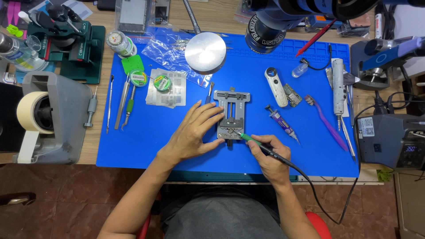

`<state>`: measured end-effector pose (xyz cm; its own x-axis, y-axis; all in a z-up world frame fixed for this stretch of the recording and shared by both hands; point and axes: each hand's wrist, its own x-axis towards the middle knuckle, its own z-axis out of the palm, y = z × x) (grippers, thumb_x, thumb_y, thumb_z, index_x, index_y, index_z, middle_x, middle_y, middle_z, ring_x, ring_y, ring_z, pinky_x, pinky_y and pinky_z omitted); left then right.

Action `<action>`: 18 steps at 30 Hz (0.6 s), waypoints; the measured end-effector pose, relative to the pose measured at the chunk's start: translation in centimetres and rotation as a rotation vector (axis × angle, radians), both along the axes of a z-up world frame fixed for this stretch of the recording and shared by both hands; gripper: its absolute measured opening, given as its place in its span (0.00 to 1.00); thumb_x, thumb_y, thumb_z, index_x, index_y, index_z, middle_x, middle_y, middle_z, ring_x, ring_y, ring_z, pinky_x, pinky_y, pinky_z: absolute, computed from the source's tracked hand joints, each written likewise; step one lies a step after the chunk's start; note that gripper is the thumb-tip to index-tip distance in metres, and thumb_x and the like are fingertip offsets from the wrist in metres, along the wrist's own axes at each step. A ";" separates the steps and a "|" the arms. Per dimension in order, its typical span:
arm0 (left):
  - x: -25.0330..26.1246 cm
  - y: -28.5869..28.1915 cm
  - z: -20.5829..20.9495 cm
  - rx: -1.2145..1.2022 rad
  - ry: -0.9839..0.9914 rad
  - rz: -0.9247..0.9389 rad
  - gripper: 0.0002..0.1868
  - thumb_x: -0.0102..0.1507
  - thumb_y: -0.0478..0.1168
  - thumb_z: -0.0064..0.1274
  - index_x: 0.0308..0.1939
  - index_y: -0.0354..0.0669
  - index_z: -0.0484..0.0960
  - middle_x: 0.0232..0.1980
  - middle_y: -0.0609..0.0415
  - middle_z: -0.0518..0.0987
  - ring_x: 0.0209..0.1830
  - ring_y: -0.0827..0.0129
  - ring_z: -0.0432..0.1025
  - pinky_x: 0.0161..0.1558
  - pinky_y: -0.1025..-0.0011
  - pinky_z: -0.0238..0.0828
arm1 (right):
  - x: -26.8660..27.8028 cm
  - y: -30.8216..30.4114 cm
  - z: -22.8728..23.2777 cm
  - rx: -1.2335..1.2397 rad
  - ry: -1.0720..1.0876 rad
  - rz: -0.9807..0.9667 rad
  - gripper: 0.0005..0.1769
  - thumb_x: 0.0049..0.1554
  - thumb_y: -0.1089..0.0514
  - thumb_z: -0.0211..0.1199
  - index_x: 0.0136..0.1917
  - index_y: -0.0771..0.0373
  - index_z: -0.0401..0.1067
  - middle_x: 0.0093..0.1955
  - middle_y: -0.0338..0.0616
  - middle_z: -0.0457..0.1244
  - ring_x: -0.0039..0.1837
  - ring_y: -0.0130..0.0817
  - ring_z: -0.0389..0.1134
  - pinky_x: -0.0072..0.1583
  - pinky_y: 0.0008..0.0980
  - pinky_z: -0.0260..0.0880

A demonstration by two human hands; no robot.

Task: The person uses a hot air gun and a soldering iron to work on a small circuit board held in a vise. They apply flux from a syringe, clean the board with a cotton swab, and use tweezers to handle small components.

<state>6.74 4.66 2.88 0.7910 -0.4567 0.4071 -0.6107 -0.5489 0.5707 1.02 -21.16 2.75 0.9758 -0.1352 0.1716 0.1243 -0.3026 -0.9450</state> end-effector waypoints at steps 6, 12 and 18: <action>0.0 0.0 0.2 -0.001 -0.003 -0.003 0.35 0.59 0.51 0.69 0.68 0.46 0.78 0.72 0.51 0.76 0.77 0.54 0.65 0.80 0.46 0.48 | -0.1 -0.1 0.1 -0.001 0.020 0.005 0.10 0.53 0.61 0.78 0.48 0.66 0.83 0.36 0.53 0.74 0.43 0.34 0.76 0.44 0.34 0.77; 0.0 0.0 0.1 -0.002 0.003 -0.003 0.35 0.59 0.51 0.69 0.68 0.45 0.78 0.72 0.51 0.75 0.77 0.54 0.65 0.80 0.46 0.48 | 0.0 -0.2 0.1 -0.017 0.016 -0.007 0.09 0.54 0.61 0.77 0.48 0.66 0.83 0.36 0.53 0.74 0.42 0.34 0.76 0.43 0.34 0.76; 0.0 0.0 0.3 -0.013 0.006 -0.009 0.35 0.59 0.50 0.69 0.68 0.44 0.78 0.72 0.50 0.76 0.77 0.54 0.65 0.80 0.46 0.48 | 0.0 -0.1 0.2 -0.024 0.027 -0.006 0.10 0.54 0.60 0.77 0.48 0.65 0.84 0.36 0.52 0.74 0.43 0.34 0.76 0.44 0.34 0.76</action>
